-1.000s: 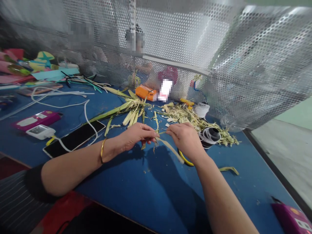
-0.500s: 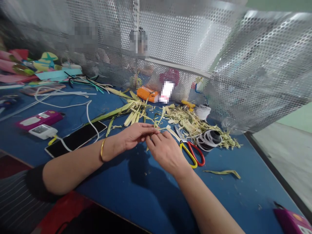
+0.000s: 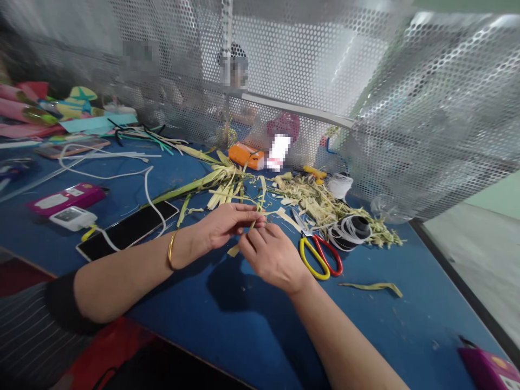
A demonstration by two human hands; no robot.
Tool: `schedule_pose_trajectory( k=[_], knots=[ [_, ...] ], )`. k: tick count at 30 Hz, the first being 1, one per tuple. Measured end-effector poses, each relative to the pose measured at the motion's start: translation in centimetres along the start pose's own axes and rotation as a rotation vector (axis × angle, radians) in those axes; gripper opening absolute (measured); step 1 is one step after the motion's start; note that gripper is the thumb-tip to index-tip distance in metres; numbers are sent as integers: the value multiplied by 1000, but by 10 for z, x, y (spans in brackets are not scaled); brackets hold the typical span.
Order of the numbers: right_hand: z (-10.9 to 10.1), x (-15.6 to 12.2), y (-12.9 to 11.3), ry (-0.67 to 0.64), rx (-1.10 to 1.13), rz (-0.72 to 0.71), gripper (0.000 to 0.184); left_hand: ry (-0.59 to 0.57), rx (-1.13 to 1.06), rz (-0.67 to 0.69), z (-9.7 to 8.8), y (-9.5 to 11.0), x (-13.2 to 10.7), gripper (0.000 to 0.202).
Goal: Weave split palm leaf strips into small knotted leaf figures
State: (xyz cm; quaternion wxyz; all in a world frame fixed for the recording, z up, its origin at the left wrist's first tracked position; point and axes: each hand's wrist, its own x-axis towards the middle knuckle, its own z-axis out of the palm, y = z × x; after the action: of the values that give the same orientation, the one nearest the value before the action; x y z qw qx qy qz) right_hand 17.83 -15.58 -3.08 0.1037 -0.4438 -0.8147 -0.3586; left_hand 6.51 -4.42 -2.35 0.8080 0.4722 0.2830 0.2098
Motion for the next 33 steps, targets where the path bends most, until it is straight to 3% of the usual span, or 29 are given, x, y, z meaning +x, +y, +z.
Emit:
schedule_pose_trajectory(
  k=[7, 26, 30, 33],
  knots=[
    [-5, 0, -6, 138, 96, -46, 21, 0, 99, 70, 5, 4, -7, 10],
    [-5, 7, -17, 29, 185, -123, 29, 111, 86, 73, 5, -1, -3, 6],
    [-6, 4, -12, 16, 199, -98, 25, 61, 102, 77, 2, 2, -2, 8],
    [-11, 0, -1, 147, 149, 50, 22, 12, 132, 81, 1, 4, -3, 13]
  ],
)
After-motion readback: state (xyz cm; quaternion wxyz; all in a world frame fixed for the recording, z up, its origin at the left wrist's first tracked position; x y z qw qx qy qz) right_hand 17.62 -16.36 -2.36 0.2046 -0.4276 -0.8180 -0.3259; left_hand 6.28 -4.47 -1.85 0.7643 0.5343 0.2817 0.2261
